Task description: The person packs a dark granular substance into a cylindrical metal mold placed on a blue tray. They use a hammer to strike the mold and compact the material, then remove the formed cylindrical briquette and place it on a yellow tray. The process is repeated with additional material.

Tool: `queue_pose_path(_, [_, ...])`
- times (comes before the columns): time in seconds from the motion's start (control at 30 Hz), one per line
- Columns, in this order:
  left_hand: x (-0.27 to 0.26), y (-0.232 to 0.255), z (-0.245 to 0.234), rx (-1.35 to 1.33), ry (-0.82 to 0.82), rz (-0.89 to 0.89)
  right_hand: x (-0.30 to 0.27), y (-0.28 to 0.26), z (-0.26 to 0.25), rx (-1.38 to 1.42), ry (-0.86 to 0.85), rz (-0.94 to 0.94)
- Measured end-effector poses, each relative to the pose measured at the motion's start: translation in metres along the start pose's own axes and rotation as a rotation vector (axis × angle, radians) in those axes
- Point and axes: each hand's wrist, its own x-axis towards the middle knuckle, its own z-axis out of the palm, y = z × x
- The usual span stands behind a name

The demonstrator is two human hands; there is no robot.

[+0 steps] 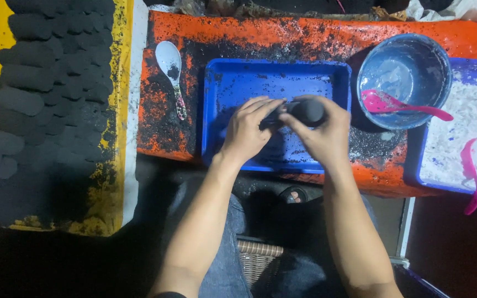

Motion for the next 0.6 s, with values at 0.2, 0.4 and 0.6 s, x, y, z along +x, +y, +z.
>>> queue_pose_path(0.2, [0.003, -0.006, -0.025, 0.002, 0.028, -0.12, -0.023, 0.051, -0.052, -0.004, 0.328, 0.189])
queue_pose_path(0.4, [-0.01, -0.015, -0.017, 0.165, 0.0, -0.191, -0.067, 0.083, -0.05, 0.067, 0.571, 0.437])
queue_pose_path(0.6, [-0.033, -0.003, -0.003, 0.398, -0.093, -0.214, -0.096, 0.107, -0.051, 0.133, 0.55, 0.613])
